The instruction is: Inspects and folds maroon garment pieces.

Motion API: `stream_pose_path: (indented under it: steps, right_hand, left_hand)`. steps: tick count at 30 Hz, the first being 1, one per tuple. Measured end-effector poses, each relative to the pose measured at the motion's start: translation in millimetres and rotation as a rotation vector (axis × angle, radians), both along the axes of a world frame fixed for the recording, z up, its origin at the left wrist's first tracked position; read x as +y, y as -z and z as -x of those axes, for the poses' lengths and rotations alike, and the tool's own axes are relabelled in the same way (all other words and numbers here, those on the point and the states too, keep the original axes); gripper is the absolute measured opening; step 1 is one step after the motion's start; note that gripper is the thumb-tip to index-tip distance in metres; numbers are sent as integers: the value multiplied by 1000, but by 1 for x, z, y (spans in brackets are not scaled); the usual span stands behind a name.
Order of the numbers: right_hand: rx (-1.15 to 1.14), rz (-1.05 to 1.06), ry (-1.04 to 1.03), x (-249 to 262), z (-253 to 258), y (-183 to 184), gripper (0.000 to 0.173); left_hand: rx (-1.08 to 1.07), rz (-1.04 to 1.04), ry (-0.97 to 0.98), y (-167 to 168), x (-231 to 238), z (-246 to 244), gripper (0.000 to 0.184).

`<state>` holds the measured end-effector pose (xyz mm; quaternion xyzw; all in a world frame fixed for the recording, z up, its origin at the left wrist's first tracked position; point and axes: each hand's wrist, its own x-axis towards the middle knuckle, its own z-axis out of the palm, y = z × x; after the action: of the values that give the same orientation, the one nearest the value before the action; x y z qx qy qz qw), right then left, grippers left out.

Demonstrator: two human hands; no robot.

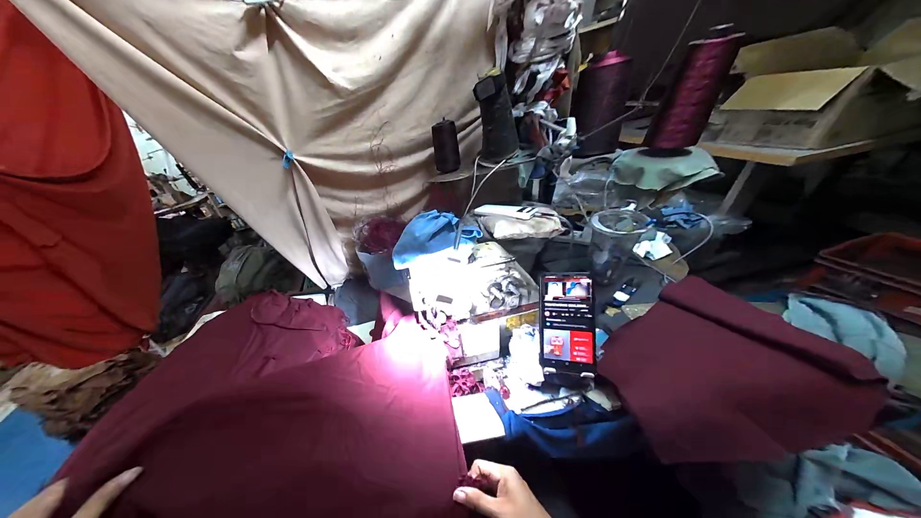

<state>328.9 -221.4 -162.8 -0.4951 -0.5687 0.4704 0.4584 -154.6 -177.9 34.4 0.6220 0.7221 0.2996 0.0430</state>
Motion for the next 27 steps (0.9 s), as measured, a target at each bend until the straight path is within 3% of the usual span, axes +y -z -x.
stream_pose_path:
  steps: [3, 7, 10, 15, 21, 27]
  right_hand:
    - [126, 128, -24, 2, 5, 12, 20]
    - [66, 202, -19, 9, 2, 15, 24]
    - [42, 211, -2, 13, 1, 17, 37]
    - [87, 80, -8, 11, -2, 9, 17]
    - [-51, -8, -4, 10, -1, 7, 34]
    - [-49, 50, 6, 8, -4, 5, 28]
  left_hand:
    - [94, 36, -13, 41, 16, 10, 52]
    - [50, 36, -17, 63, 19, -3, 44]
    - [32, 4, -3, 64, 20, -2, 38]
    - [-13, -29, 29, 51, 21, 0, 34]
    - [1, -24, 48, 54, 27, -7, 35]
    - [6, -7, 69, 54, 28, -13, 31]
